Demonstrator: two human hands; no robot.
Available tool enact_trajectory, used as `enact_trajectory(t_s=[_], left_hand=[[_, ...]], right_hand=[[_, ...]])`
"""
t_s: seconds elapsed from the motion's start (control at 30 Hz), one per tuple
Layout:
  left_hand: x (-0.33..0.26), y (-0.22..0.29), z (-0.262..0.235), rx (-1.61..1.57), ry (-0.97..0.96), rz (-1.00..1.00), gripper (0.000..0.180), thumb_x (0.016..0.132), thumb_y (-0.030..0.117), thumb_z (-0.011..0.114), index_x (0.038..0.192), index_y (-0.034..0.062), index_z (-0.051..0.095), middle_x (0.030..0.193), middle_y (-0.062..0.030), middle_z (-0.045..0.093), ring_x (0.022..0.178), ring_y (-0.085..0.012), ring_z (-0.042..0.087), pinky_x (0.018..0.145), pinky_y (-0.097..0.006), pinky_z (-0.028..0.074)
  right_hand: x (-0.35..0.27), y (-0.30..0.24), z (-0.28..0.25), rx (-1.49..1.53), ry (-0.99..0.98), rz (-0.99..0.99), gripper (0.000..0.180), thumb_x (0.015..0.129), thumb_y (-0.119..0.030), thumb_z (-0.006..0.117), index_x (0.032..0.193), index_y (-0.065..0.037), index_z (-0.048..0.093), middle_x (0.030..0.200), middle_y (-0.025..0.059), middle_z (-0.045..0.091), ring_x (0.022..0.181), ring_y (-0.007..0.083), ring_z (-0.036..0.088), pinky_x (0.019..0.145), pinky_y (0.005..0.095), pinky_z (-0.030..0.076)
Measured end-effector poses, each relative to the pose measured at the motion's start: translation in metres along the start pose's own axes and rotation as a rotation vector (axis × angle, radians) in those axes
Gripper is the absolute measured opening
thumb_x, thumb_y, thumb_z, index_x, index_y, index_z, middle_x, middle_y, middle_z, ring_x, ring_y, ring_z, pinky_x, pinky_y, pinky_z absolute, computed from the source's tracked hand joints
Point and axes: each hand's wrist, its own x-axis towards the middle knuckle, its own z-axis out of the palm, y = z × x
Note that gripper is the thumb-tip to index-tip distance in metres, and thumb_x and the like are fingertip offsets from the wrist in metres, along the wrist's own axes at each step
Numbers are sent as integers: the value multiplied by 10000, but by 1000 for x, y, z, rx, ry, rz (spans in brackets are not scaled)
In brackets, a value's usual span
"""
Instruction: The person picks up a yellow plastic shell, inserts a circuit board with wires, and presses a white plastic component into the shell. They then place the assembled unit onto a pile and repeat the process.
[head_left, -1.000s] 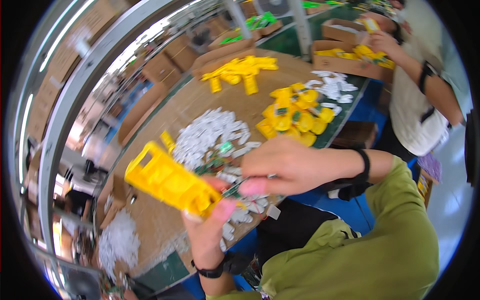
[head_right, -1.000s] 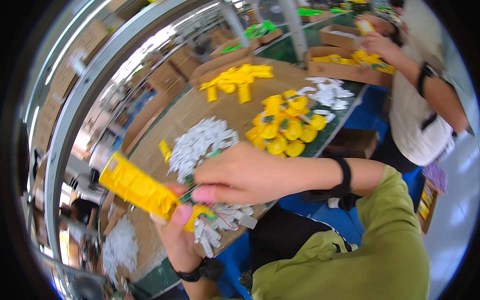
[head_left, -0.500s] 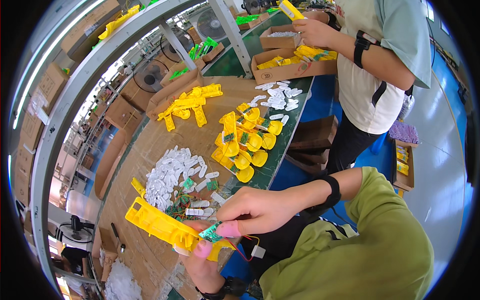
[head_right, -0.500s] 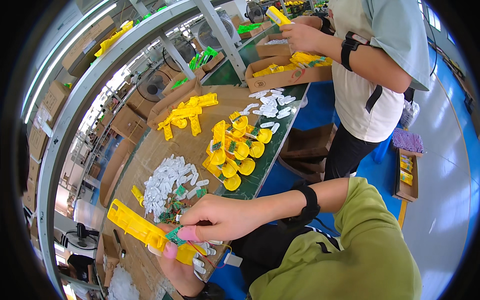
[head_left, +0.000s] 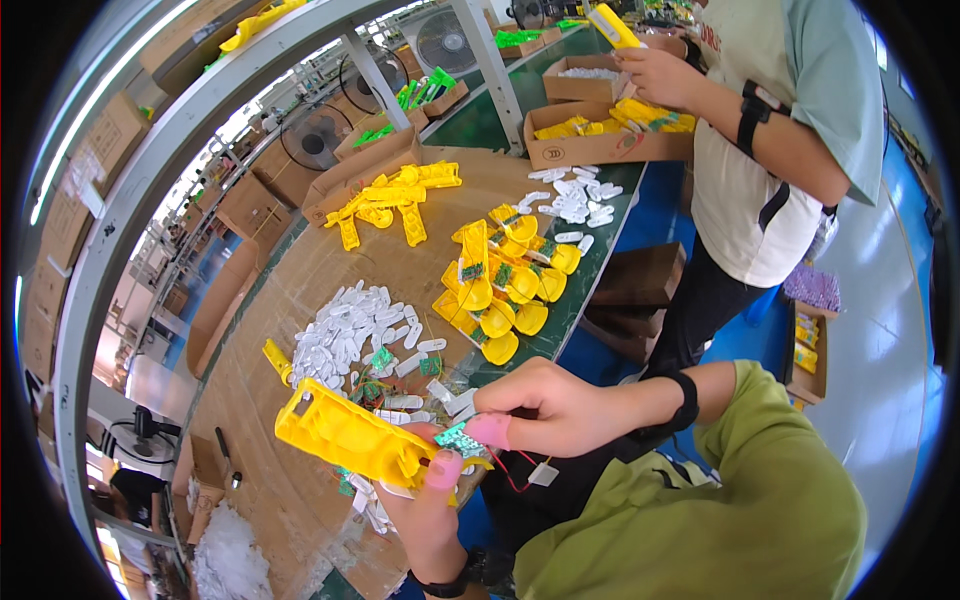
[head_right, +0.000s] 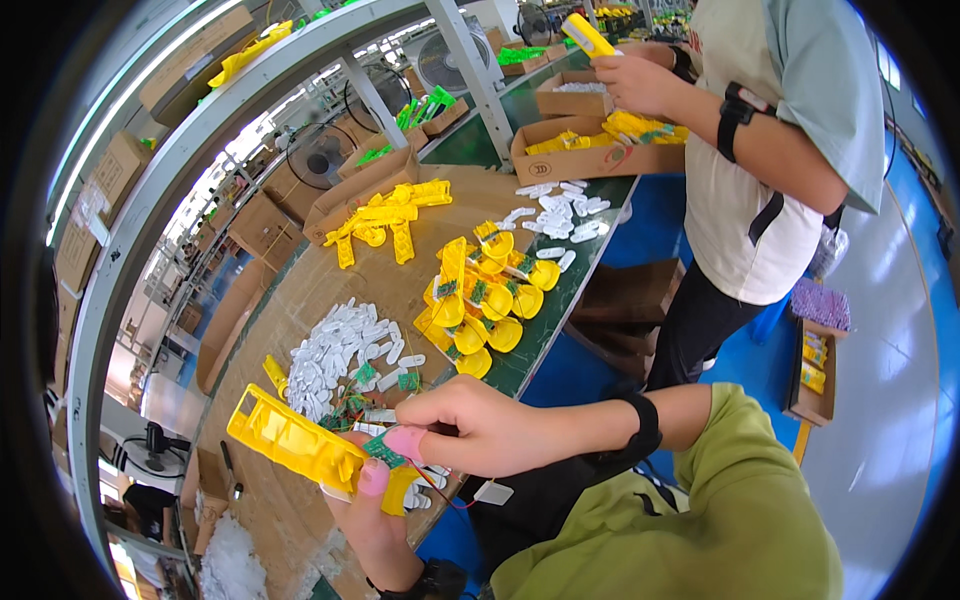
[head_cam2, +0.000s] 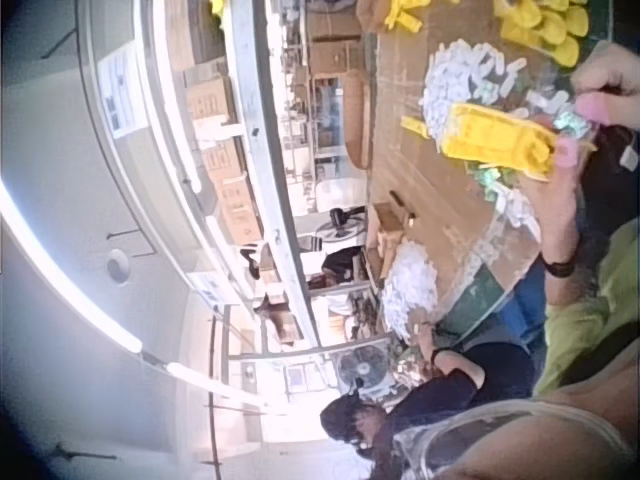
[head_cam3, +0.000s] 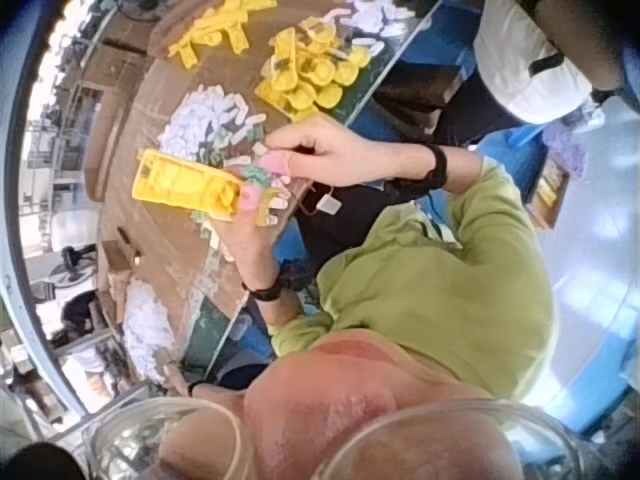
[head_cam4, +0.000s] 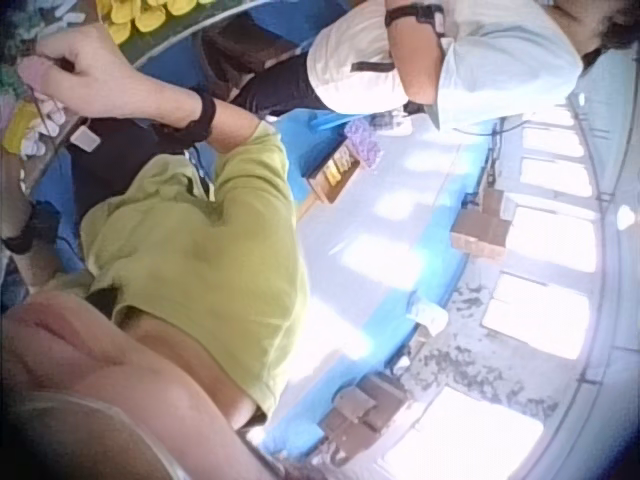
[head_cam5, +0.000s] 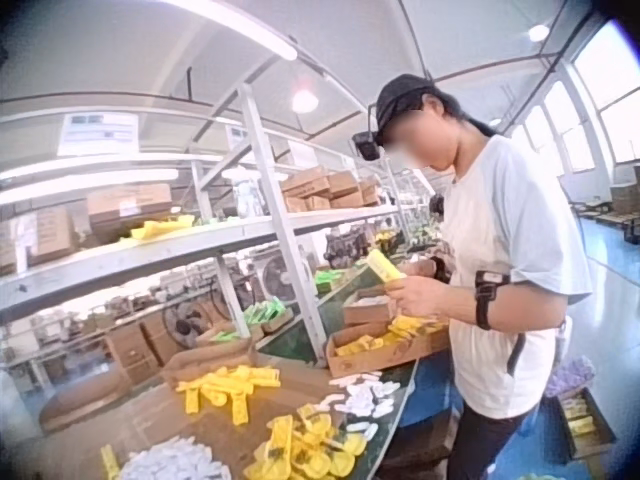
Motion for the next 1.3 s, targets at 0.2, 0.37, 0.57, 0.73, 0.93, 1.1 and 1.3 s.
enact_trajectory(t_s=[0.2, 0.37, 0.57, 0.73, 0.93, 1.1, 1.3], left_hand=[[-10, 2, 13, 55, 98, 110, 341, 675, 152, 685, 909, 16, 477, 835, -48, 478, 733, -122, 448, 677, -234, 360], [-23, 4, 3, 308, 104, 265, 290, 745, 182, 619, 911, -2, 469, 821, -77, 483, 739, -165, 468, 677, -265, 382], [-26, -3, 5, 311, 72, 243, 223, 780, 82, 570, 953, -19, 473, 864, -99, 509, 781, -187, 494, 708, -283, 412], [-23, 0, 11, 95, 116, 276, 323, 695, 221, 658, 841, 10, 462, 771, -55, 465, 692, -144, 440, 638, -256, 345], [-22, -4, -21, -298, -287, -75, 295, 673, 177, 633, 832, -4, 462, 666, -92, 501, 586, -156, 472, 552, -263, 376], [-18, -20, -18, -191, -185, -126, 313, 699, 227, 594, 870, -3, 468, 700, -124, 527, 605, -174, 506, 540, -275, 408], [-31, -24, 16, 292, 145, 87, 214, 762, 79, 569, 929, -10, 469, 848, -92, 499, 783, -179, 498, 658, -278, 432]], right_hand=[[-8, -6, 9, -84, 77, -10, 253, 859, -136, 453, 647, -12, 391, 507, 48, 428, 428, 107, 467, 408, 236, 349], [-6, -17, 21, -125, 75, -64, 279, 854, -103, 476, 608, 2, 394, 496, 71, 397, 430, 196, 444, 418, 294, 313], [-8, -22, 21, -187, 85, -93, 289, 848, -102, 483, 600, 1, 378, 502, 83, 351, 429, 225, 400, 419, 310, 292], [-13, -24, 15, -242, 39, -103, 260, 856, -137, 466, 642, -9, 396, 500, 81, 405, 438, 213, 419, 435, 300, 325], [-18, -17, 15, -160, -155, -248, 258, 843, -96, 492, 613, -8, 416, 537, 81, 400, 466, 246, 437, 426, 322, 314], [-22, -2, 11, -147, -82, -220, 268, 845, -93, 486, 614, -1, 387, 533, 89, 342, 458, 249, 397, 429, 327, 296], [-28, -2, 8, -39, 106, -2, 277, 860, -135, 476, 626, -2, 410, 516, 81, 427, 451, 205, 451, 427, 292, 325]])
